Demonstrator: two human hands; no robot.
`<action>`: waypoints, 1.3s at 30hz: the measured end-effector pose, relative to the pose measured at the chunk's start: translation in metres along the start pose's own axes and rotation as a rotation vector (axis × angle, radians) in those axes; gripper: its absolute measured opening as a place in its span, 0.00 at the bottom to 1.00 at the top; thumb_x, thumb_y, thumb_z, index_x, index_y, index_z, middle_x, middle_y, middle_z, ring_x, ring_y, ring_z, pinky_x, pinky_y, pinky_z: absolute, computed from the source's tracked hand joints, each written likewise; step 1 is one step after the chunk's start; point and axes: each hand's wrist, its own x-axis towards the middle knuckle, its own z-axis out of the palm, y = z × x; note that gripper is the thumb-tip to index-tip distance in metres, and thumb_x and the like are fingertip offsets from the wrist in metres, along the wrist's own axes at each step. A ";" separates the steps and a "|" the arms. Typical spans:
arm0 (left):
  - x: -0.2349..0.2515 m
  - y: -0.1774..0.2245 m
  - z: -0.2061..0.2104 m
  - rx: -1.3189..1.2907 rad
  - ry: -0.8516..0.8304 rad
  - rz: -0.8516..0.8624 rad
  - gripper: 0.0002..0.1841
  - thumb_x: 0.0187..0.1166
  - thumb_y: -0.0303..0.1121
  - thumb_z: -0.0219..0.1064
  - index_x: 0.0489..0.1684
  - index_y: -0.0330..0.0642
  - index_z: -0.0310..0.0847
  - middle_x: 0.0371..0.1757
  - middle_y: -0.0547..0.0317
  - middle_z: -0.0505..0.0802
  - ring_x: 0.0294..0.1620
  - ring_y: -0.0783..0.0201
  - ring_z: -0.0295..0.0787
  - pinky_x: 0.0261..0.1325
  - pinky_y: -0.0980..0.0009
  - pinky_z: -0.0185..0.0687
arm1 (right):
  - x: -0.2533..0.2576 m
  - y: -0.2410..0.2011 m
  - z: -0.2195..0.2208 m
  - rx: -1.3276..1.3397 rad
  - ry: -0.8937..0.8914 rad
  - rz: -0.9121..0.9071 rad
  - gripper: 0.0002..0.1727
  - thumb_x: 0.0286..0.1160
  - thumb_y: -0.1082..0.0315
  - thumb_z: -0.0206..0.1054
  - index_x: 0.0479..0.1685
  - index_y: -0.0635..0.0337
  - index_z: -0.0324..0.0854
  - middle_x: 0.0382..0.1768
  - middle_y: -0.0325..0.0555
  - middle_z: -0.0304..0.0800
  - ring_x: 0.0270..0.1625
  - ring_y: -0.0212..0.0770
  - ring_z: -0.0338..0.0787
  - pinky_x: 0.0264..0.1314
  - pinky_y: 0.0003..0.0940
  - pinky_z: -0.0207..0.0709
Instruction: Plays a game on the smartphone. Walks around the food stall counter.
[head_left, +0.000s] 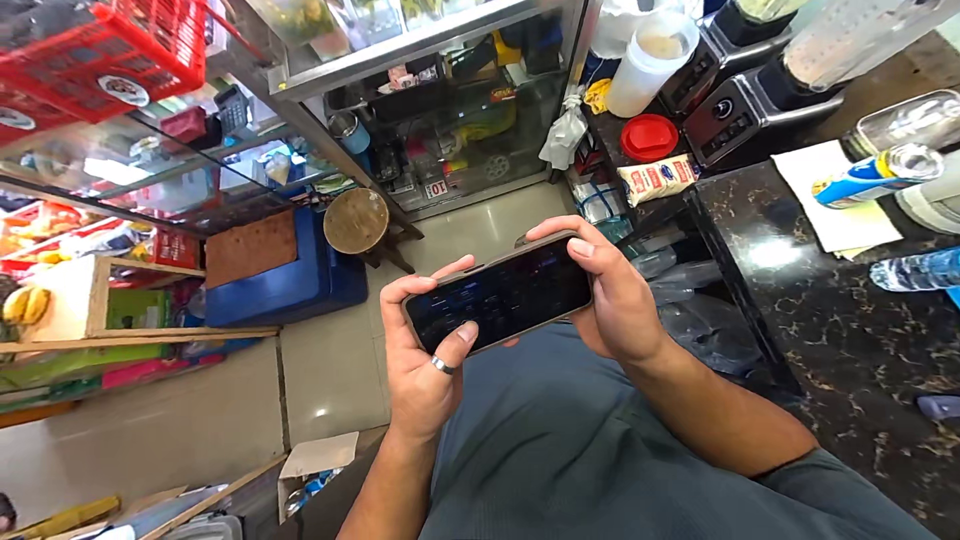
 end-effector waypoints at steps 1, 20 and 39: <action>0.000 0.000 0.000 -0.029 -0.002 -0.004 0.25 0.76 0.18 0.61 0.69 0.53 0.68 0.76 0.40 0.81 0.67 0.42 0.88 0.51 0.48 0.93 | 0.000 0.000 0.001 -0.003 0.013 0.006 0.23 0.89 0.53 0.43 0.67 0.51 0.78 0.53 0.52 0.87 0.53 0.45 0.90 0.52 0.46 0.89; -0.002 -0.003 0.009 0.385 -0.025 0.172 0.29 0.67 0.18 0.73 0.65 0.55 0.72 0.71 0.48 0.86 0.72 0.46 0.85 0.62 0.54 0.92 | 0.004 0.004 0.003 -0.376 0.166 0.064 0.36 0.61 0.35 0.77 0.63 0.46 0.73 0.40 0.39 0.90 0.37 0.36 0.92 0.33 0.34 0.88; 0.000 0.000 0.005 0.035 0.057 -0.002 0.29 0.68 0.17 0.72 0.67 0.51 0.67 0.73 0.38 0.83 0.63 0.40 0.90 0.43 0.48 0.96 | -0.001 -0.006 0.000 -0.080 0.043 0.064 0.21 0.87 0.55 0.49 0.68 0.50 0.81 0.46 0.53 0.90 0.40 0.43 0.92 0.32 0.35 0.88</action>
